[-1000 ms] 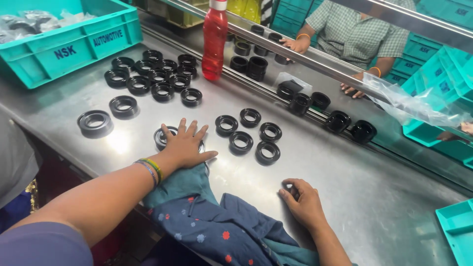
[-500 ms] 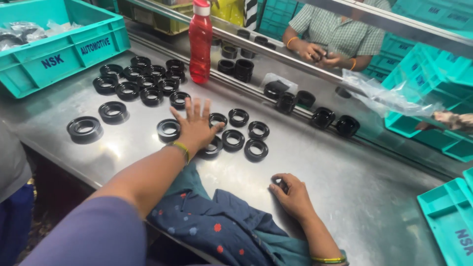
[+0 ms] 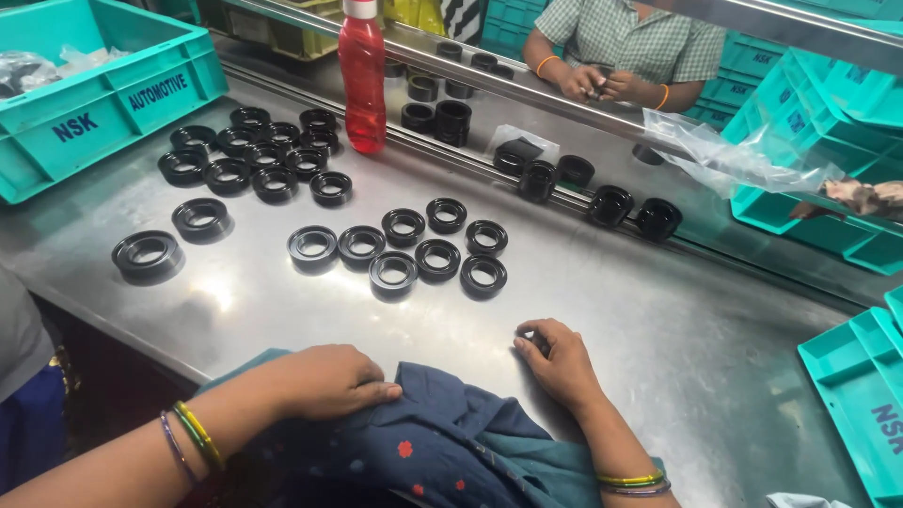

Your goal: Assembling various components of mechanical bearings on an industrial workstation.

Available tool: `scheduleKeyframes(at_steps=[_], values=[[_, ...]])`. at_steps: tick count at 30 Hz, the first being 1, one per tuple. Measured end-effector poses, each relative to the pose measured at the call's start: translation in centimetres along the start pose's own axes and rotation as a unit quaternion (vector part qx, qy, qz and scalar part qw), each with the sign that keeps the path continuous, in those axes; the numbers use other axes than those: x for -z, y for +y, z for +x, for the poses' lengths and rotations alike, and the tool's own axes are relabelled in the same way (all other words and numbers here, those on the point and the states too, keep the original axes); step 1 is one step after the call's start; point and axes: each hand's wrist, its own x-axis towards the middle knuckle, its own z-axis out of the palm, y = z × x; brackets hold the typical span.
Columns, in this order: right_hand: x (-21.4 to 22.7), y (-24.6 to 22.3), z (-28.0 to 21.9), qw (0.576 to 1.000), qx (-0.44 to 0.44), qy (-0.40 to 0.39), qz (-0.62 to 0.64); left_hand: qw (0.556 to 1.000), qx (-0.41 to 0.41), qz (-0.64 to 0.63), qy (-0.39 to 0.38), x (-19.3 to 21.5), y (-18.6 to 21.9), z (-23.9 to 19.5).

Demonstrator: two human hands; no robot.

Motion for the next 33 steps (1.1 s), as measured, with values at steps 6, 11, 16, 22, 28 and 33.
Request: scheduleKeyframes(at_steps=[6, 11, 16, 22, 28, 33], values=[[0.3, -1.0, 0.0, 0.998, -0.051, -0.019, -0.036, 0.969, -0.001, 0.226, 0.100, 2.0, -0.3, 4.2], [-0.1, 0.4, -0.1, 1.000, 0.003, 0.002, 0.003, 0.958, -0.043, 0.176, 0.225, 4.7, 2.9, 13.8], [-0.2, 1.4, -0.1, 0.999, 0.025, 0.009, 0.026, 0.957, 0.043, 0.117, 0.261, 3.4, 4.5, 24.6], [0.6, 0.7, 0.4, 0.998, -0.034, -0.012, 0.043, 0.940, 0.214, 0.101, 0.245, 3.9, 4.6, 26.0], [0.9, -1.0, 0.5, 0.996, -0.068, -0.037, 0.043, 0.949, 0.194, 0.139, 0.208, 3.8, 3.0, 24.6], [1.1, -1.4, 0.2, 0.996, -0.075, -0.036, 0.017, 0.954, 0.140, 0.136, 0.228, 2.7, 1.4, 23.5]])
